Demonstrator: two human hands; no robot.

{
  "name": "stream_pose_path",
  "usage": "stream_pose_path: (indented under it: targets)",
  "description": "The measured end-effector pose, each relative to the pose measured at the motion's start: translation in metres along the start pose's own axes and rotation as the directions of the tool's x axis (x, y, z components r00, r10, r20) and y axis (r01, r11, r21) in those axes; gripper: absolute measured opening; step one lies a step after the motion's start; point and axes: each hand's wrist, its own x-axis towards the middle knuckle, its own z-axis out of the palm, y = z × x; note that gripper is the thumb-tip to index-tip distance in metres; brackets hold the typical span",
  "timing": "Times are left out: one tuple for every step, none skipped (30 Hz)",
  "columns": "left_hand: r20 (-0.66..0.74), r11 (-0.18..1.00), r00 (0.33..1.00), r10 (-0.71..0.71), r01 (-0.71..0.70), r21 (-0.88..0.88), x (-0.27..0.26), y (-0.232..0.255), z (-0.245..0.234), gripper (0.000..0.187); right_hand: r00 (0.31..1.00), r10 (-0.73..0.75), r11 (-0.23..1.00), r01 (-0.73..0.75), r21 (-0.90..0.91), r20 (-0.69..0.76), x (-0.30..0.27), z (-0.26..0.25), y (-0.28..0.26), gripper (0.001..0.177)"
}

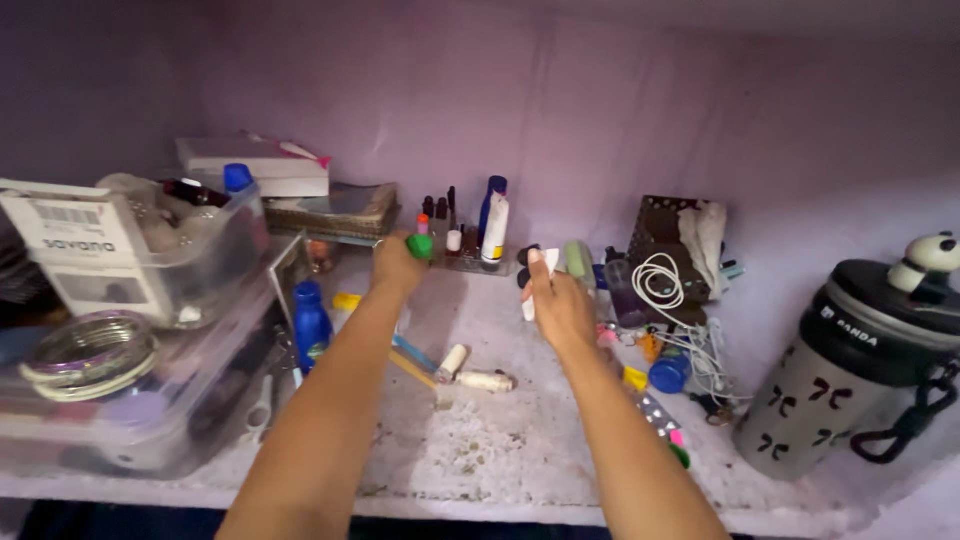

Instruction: The person organizes various cosmetics and accessories on a shelf by picking up items, wiping some with a cloth, and rearranging bottles, tubes, and small containers.

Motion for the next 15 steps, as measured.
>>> stream_pose_path:
  targets:
    - [0.0, 1.0, 1.0, -0.001, 0.001, -0.007, 0.004, 0.0, 0.004, 0.033, 1.0, -0.001, 1.0, 0.001, -0.007, -0.001, 0.0, -0.001, -0.001, 0.078]
    - [-0.006, 0.998, 0.999, -0.041, 0.041, 0.047, 0.007, -0.002, 0.009, 0.034, 0.999, -0.03, 0.999, 0.03, -0.019, -0.017, -0.001, -0.002, -0.002, 0.078]
    - [-0.013, 0.992, 0.997, -0.079, 0.08, 0.101, 0.011, -0.005, 0.015, 0.036, 0.998, -0.058, 0.998, 0.057, -0.03, -0.033, -0.001, -0.003, -0.003, 0.078]
    - [-0.012, 0.992, 0.997, -0.079, 0.08, 0.094, 0.018, -0.009, 0.02, 0.036, 0.998, -0.059, 0.998, 0.058, -0.037, -0.035, 0.0, -0.003, -0.005, 0.078]
    - [0.006, 0.968, 0.988, -0.152, 0.147, 0.205, 0.023, -0.015, 0.025, 0.032, 0.999, -0.044, 0.998, 0.042, -0.044, -0.03, -0.001, -0.003, -0.006, 0.077]
    - [0.016, 0.926, 0.974, -0.224, 0.208, 0.315, 0.028, -0.022, 0.032, 0.029, 0.999, -0.028, 0.998, 0.027, -0.051, -0.026, -0.002, -0.004, -0.006, 0.076]
    - [0.016, 0.925, 0.973, -0.232, 0.215, 0.313, 0.029, -0.031, 0.038, 0.029, 0.999, -0.028, 0.998, 0.027, -0.055, -0.019, -0.003, -0.004, -0.007, 0.076]
    - [0.019, 0.927, 0.978, -0.208, 0.191, 0.323, 0.03, -0.039, 0.043, 0.028, 1.0, -0.006, 0.999, 0.006, -0.049, -0.013, -0.003, -0.005, -0.007, 0.075]
    - [0.02, 0.927, 0.983, -0.183, 0.166, 0.336, 0.032, -0.047, 0.045, 0.029, 1.0, 0.014, 0.999, -0.014, -0.039, -0.006, -0.002, -0.004, -0.008, 0.073]
    - [0.017, 0.925, 0.982, -0.189, 0.173, 0.337, 0.033, -0.053, 0.049, 0.029, 1.0, 0.013, 0.999, -0.013, -0.039, 0.001, -0.002, -0.004, -0.009, 0.073]
    - [0.063, 0.923, 0.992, -0.11, 0.079, 0.377, 0.034, -0.055, 0.05, 0.038, 1.0, 0.005, 0.997, -0.005, -0.075, 0.0, -0.002, -0.004, -0.009, 0.073]
    - [0.112, 0.911, 0.993, -0.033, -0.016, 0.411, 0.034, -0.057, 0.046, 0.047, 1.0, -0.003, 0.994, 0.003, -0.112, -0.001, -0.002, -0.005, -0.009, 0.073]
    - [0.108, 0.908, 0.993, -0.036, -0.012, 0.418, 0.035, -0.053, 0.042, 0.047, 1.0, -0.005, 0.994, 0.005, -0.106, 0.004, -0.002, -0.005, -0.009, 0.073]
    - [0.125, 0.897, 0.992, -0.004, -0.052, 0.438, 0.034, -0.043, 0.038, 0.03, 1.0, 0.008, 0.993, -0.007, -0.119, 0.002, -0.002, -0.005, -0.009, 0.072]
    - [0.142, 0.885, 0.99, 0.028, -0.091, 0.457, 0.031, -0.028, 0.032, 0.024, 1.0, 0.018, 0.991, -0.018, -0.132, -0.001, -0.002, -0.005, -0.008, 0.071]
